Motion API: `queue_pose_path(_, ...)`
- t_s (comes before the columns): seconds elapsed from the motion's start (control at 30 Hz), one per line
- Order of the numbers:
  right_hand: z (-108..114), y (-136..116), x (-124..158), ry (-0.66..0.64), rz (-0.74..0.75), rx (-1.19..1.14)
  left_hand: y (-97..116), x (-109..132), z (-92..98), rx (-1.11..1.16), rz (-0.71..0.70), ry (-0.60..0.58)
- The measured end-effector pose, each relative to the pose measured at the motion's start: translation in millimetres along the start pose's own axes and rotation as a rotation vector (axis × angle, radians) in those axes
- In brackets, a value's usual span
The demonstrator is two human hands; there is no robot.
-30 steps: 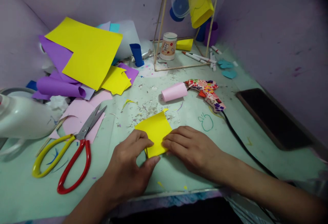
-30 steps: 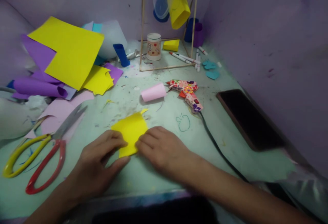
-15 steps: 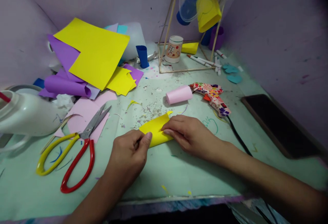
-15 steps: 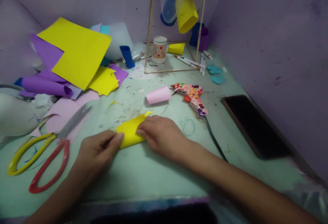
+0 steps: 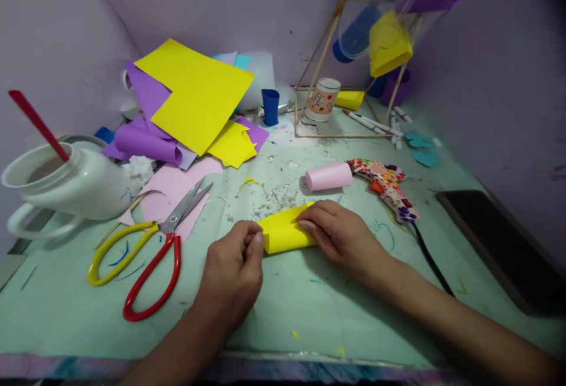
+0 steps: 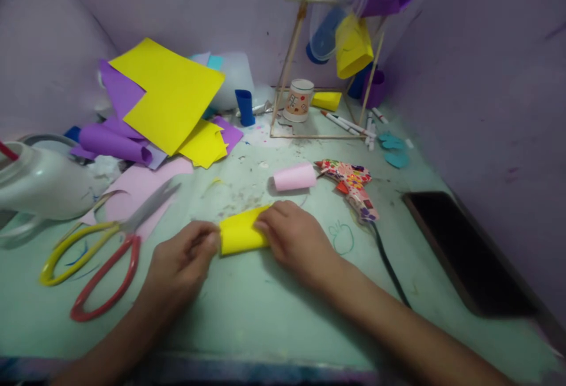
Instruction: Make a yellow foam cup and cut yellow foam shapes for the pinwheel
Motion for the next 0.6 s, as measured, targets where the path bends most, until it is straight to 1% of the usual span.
queue_pose_path(0.07, 1, -1, 3, 0.019, 0.012, 0.026, 1, 0, 0.1, -0.033, -0.026, 0.01)
queue_pose_path(0.1, 1, -2, 4, 0.026, 0.022, 0.026, 0, -1, -1.0, -0.047, -0.018, -0.005)
queue_pose_path(0.13, 2, -3, 5, 0.033, 0.032, 0.02, -1, -2, -2.6, -0.053, 0.011, -0.034)
queue_pose_path(0.2, 3, -5, 7, 0.051, 0.051, 0.012, -7, -5, -6.6, -0.046, 0.101, -0.13)
queue_pose_path(0.27, 3, -5, 7, 0.067, 0.066, 0.023, -10, -9, -7.2, -0.026, 0.163, -0.209)
queue_pose_path(0.33, 3, -4, 7, 0.08, 0.075, 0.043, -10, -17, -2.6, -0.056, 0.145, -0.227)
queue_pose_path(0.43, 1, -1, 6, 0.062, 0.08, 0.067, -11, -30, 4.1, -0.158, 0.083, -0.212)
queue_pose_path(0.5, 0, 1, 6, 0.056, 0.079, 0.085, -11, -35, 3.6, -0.19, 0.063, -0.221)
queue_pose_path(0.6, -2, 3, 5, 0.061, 0.073, 0.115, -10, -38, -1.8, -0.175, 0.058, -0.243)
Point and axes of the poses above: each hand's wrist, its own x-axis away from the middle knuckle, its own z-axis out of the back of the hand, y = z × x, the point moved 7 cm from there along -x, towards the middle knuckle, and after that the axes turned 9 degrees about y, right-handed, at the moved point
